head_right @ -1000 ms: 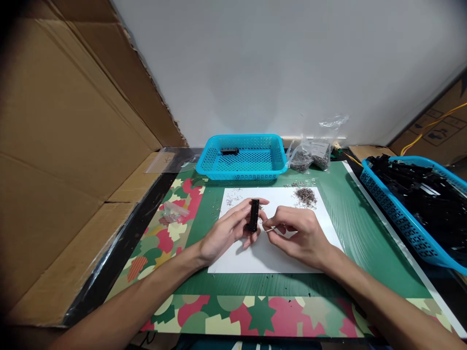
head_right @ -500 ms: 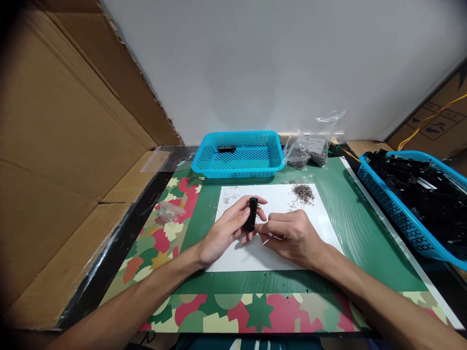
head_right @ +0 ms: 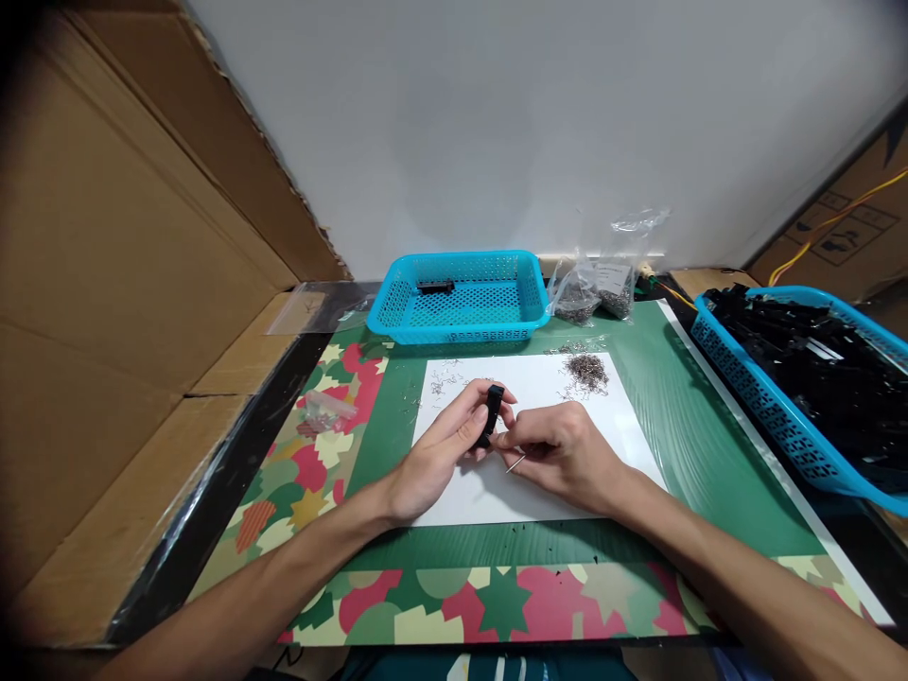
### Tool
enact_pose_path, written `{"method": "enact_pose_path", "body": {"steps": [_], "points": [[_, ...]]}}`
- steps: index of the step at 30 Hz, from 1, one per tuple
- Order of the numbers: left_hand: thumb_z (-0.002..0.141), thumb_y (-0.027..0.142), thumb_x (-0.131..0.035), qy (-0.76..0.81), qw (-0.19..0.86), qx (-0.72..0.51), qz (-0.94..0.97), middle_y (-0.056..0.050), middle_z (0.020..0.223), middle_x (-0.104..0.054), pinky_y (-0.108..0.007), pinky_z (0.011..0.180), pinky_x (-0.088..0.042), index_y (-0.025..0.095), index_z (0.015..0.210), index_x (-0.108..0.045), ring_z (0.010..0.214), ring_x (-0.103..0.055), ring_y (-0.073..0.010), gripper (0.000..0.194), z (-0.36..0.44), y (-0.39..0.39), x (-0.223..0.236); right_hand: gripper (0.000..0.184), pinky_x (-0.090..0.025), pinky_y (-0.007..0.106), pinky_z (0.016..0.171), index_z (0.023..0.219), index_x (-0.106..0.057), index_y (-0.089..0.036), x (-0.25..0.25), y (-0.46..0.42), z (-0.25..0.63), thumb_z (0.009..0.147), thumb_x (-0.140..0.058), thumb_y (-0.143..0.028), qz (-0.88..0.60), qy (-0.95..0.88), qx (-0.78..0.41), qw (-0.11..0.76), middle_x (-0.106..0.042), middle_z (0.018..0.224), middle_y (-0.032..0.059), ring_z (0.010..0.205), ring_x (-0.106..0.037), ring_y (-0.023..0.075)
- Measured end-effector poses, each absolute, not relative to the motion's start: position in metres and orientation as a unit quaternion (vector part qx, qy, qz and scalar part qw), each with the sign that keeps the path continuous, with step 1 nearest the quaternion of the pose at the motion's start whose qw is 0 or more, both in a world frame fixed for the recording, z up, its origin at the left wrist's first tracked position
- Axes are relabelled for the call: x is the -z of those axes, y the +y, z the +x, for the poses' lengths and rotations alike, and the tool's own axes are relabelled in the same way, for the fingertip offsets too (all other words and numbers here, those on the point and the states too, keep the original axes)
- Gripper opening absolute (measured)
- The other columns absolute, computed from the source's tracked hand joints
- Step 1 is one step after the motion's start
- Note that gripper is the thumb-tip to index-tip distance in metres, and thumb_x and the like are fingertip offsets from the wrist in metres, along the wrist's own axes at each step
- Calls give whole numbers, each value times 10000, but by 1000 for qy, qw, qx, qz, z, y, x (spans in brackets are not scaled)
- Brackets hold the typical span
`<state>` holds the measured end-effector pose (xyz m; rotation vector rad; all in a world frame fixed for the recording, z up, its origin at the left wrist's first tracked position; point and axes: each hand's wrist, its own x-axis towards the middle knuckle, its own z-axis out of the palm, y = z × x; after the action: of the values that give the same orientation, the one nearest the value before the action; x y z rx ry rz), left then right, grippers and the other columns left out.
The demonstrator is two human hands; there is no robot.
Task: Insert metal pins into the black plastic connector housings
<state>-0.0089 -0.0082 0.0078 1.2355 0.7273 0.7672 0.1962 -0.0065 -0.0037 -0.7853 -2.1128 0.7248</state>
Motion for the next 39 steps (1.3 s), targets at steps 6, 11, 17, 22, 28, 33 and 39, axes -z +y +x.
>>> {"method": "enact_pose_path", "body": {"steps": [6,11,17,22,28,33,39], "points": [[1070,491,-473,322,694,-327,555,-45,1082,-528,-237,710,-370,232,1232,-562,890,-469,-159,318,-7,-10,-6,182,-493,248,618,952,-836,-204,1,-3,199,962,-658,-169,-304,-823,-342,337,-785,789,42,683,-705,150],[1039,516,-534,318,751,-312,488,2,886,-441,-224,588,-264,211,1294,-548,704,-358,-116,399,-4,-8,-5,210,-509,229,666,953,-814,-210,1,-2,203,945,-645,-86,-311,-838,-315,320,-802,854,22,748,-732,140],[991,546,-598,286,809,-311,409,-49,931,-563,-218,563,-252,165,1140,-643,758,-480,-120,413,-3,-5,-2,189,-444,225,534,1077,-756,-177,2,-3,207,942,-644,-107,-287,-863,-240,341,-771,823,22,587,-641,103],[954,591,-635,287,815,-310,398,-36,842,-531,-219,548,-262,131,993,-681,693,-397,-111,464,-3,-4,-2,197,-434,232,542,1101,-742,-194,4,-3,209,983,-617,-100,-248,-888,-189,338,-758,818,9,609,-657,100],[1013,612,-512,282,783,-314,457,-47,858,-564,-247,607,-340,140,1087,-727,703,-438,-121,524,-8,-4,-9,211,-374,265,496,1036,-765,-191,0,-4,211,1029,-567,-119,-232,-896,-106,363,-656,677,-6,512,-553,98],[1059,534,-464,338,642,-339,599,-66,1092,-633,-286,715,-445,214,1260,-687,782,-548,-135,439,-17,-1,-14,187,-418,255,533,999,-768,-213,-9,-5,214,1007,-602,-127,-269,-866,-150,395,-708,728,12,562,-583,110],[852,378,-814,392,319,-366,782,-31,1024,-663,-297,717,-461,197,1081,-651,821,-574,-160,334,-22,0,-8,120,-379,250,518,903,-782,-213,-9,5,217,965,-679,-200,-381,-797,-290,368,-725,751,9,584,-563,113]]}}
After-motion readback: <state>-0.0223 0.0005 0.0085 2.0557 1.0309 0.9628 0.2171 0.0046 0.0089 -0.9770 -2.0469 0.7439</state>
